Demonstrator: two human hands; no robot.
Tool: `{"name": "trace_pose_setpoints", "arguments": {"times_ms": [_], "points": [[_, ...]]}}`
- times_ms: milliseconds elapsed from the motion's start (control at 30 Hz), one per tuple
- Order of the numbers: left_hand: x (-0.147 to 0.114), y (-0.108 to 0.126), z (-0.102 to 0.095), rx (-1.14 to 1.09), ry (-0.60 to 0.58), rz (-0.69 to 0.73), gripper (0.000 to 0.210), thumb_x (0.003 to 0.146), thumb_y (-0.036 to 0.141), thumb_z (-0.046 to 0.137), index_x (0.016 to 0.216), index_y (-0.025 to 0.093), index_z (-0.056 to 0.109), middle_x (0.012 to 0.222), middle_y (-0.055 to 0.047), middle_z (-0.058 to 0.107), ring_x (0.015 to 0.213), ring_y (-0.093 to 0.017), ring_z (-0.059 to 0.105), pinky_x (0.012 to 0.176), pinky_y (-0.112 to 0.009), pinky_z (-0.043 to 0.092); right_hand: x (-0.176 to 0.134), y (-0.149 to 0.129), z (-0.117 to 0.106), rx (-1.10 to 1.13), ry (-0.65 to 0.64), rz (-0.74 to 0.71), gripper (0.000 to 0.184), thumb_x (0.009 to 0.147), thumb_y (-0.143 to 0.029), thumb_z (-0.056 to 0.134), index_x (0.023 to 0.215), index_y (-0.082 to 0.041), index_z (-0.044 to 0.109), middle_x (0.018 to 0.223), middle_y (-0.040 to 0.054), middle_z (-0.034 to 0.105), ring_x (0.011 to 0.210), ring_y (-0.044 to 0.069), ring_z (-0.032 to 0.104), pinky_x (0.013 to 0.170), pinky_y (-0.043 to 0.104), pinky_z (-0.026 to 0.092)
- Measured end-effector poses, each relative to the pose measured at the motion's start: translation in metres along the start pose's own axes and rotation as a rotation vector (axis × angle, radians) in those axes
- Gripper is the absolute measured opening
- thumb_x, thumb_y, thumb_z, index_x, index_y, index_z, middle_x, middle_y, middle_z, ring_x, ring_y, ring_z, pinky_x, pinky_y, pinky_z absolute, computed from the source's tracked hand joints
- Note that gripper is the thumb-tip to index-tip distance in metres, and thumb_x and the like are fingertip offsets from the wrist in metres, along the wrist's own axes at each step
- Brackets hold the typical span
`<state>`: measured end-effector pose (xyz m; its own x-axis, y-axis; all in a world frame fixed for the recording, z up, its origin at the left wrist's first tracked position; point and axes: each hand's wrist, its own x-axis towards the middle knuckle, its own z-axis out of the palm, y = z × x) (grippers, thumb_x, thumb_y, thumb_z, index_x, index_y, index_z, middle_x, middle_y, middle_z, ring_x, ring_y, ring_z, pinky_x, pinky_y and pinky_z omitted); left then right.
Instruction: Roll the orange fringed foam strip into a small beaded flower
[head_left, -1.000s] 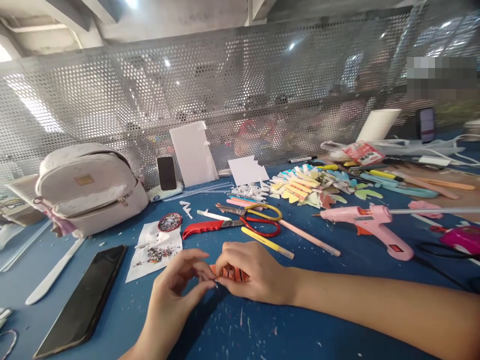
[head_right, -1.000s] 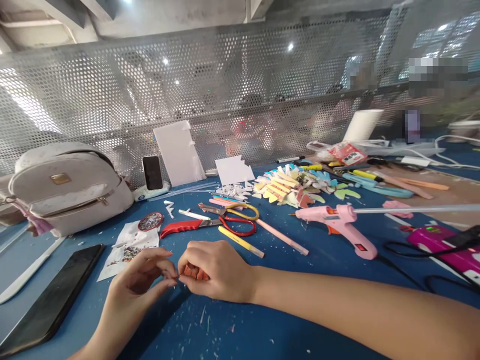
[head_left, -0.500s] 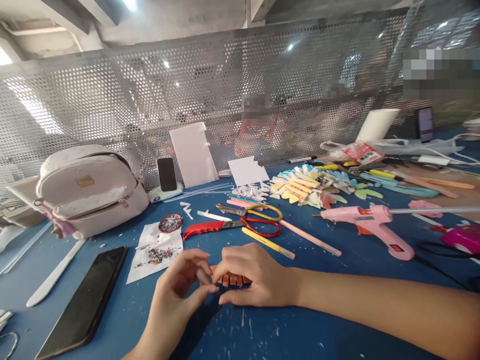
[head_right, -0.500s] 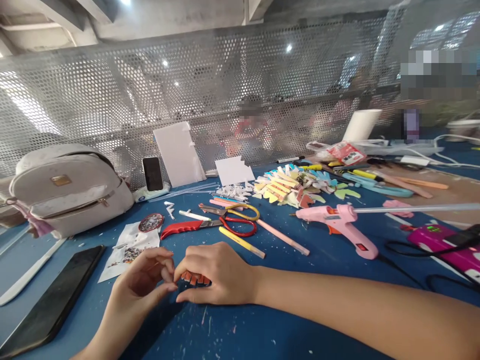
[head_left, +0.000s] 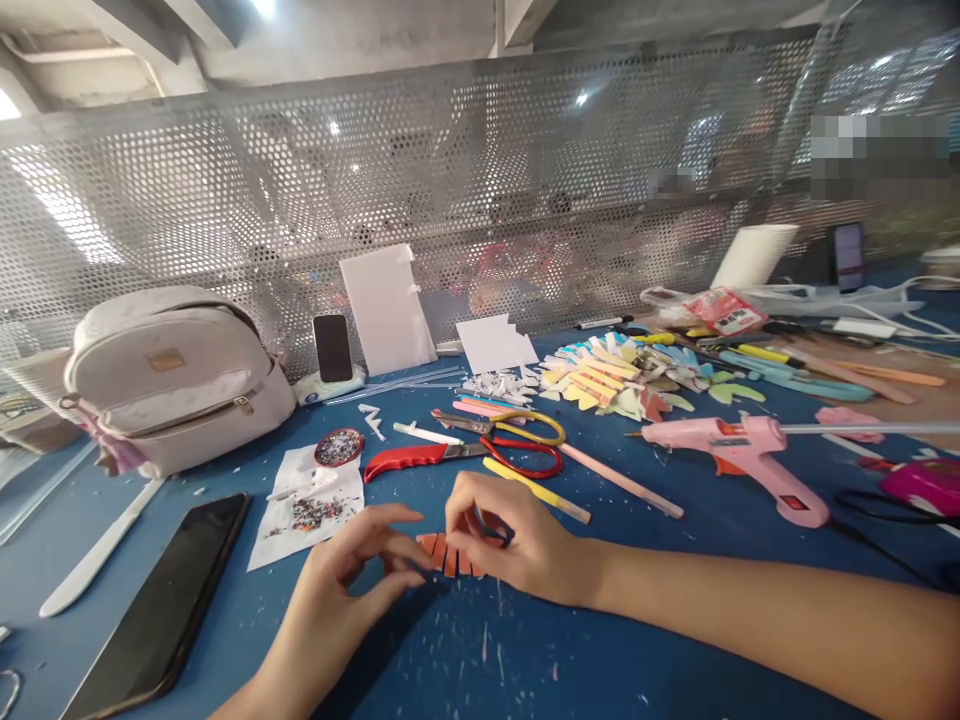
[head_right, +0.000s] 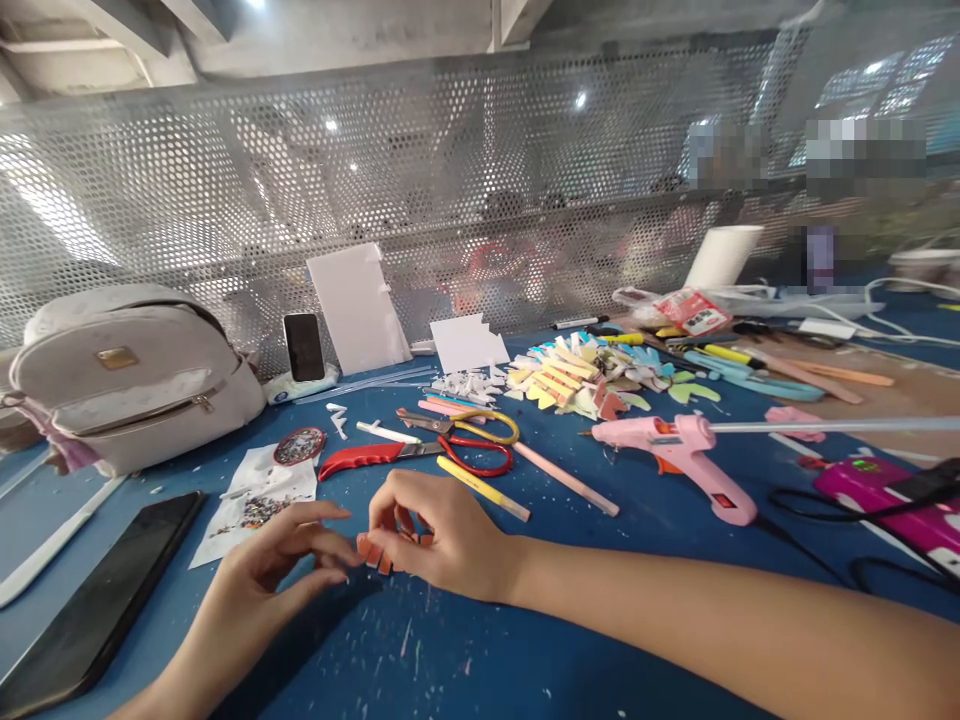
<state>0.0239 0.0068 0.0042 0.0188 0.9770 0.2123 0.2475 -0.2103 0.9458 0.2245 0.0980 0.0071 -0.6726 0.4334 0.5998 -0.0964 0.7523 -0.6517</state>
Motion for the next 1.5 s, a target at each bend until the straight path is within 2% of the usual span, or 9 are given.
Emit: {"name": "trace_pose_setpoints", "arguments": {"times_ms": [167,333,467,567,700,833,1033,1300,1500], "points": [[0.002,0.007,-0.020,0.239,-0.071,0.195,0.016,0.085,0.012,0.066,0.091,0.027,0.071,0.079,-0.001,0.076,0.072,-0.017,0.071,0.070,-0.026,0.055,0.003,0.000,-0.002,0.051,0.073,0.157,0.007,0.095,-0.023,0.051,0.088,-0.020,0.050,0.078,-0.0014,0.052,0.061,0.010,0.046,0.052,0.021,0.037],[0.010,0.017,-0.032,0.341,-0.196,0.324,0.025,0.089,0.007,0.058,0.084,0.025,0.074,0.081,-0.003,0.076,0.075,-0.019,0.069,0.072,-0.029,0.053,0.003,0.002,-0.002,0.056,0.036,0.194,0.010,0.095,-0.025,0.049,0.087,-0.019,0.050,0.079,-0.0008,0.050,0.065,0.011,0.047,0.056,0.022,0.040],[0.018,0.015,-0.042,0.396,-0.303,0.330,0.024,0.090,0.007,0.057,0.085,0.022,0.075,0.082,-0.005,0.074,0.076,-0.018,0.068,0.070,-0.028,0.052,0.002,0.002,0.000,0.042,-0.036,0.203,0.006,0.091,-0.015,0.049,0.088,-0.019,0.052,0.073,-0.0029,0.050,0.057,0.008,0.044,0.052,0.021,0.037],[0.024,0.009,-0.051,0.421,-0.405,0.334,0.019,0.090,0.009,0.061,0.087,0.021,0.076,0.085,-0.005,0.074,0.081,-0.018,0.067,0.074,-0.028,0.051,0.003,0.003,0.001,-0.005,-0.074,0.185,0.013,0.087,-0.008,0.048,0.089,-0.018,0.057,0.077,-0.0014,0.054,0.057,0.008,0.045,0.051,0.021,0.037],[0.030,0.007,-0.063,0.435,-0.575,0.281,0.012,0.085,0.012,0.070,0.089,0.020,0.076,0.087,-0.004,0.076,0.084,-0.018,0.067,0.079,-0.029,0.049,0.004,0.004,0.001,-0.045,-0.086,0.177,0.009,0.091,-0.015,0.056,0.086,-0.018,0.064,0.077,0.0004,0.057,0.059,0.009,0.049,0.053,0.022,0.040],[0.033,0.011,-0.074,0.455,-0.635,0.153,0.004,0.083,0.019,0.073,0.086,0.020,0.076,0.086,-0.003,0.077,0.081,-0.017,0.067,0.077,-0.026,0.049,0.005,0.006,0.002,-0.035,-0.085,0.186,0.006,0.089,-0.021,0.066,0.084,-0.018,0.068,0.078,0.0009,0.063,0.063,0.011,0.053,0.059,0.024,0.044],[0.033,0.019,-0.081,0.449,-0.545,0.056,0.016,0.089,0.024,0.064,0.077,0.020,0.073,0.077,-0.001,0.072,0.074,-0.015,0.064,0.074,-0.026,0.047,0.005,0.005,0.001,-0.016,-0.059,0.211,0.005,0.087,-0.020,0.069,0.082,-0.018,0.069,0.079,0.0008,0.067,0.069,0.011,0.059,0.064,0.024,0.046],[0.027,0.007,-0.066,0.255,-0.155,-0.009,0.024,0.083,0.023,0.061,0.063,0.019,0.048,0.065,0.004,0.049,0.062,-0.012,0.045,0.061,-0.024,0.039,0.005,0.005,0.001,0.003,0.034,0.279,0.009,0.087,-0.023,0.068,0.079,-0.019,0.068,0.076,0.0002,0.069,0.064,0.011,0.058,0.052,0.022,0.039],[0.019,0.009,-0.055,0.259,-0.100,0.045,0.022,0.077,0.008,0.054,0.066,0.022,0.040,0.070,0.004,0.043,0.066,-0.013,0.042,0.063,-0.024,0.038,0.007,0.004,0.001,0.035,0.052,0.301,0.008,0.087,-0.022,0.067,0.079,-0.019,0.068,0.077,0.0002,0.069,0.065,0.011,0.059,0.052,0.022,0.040]]}}
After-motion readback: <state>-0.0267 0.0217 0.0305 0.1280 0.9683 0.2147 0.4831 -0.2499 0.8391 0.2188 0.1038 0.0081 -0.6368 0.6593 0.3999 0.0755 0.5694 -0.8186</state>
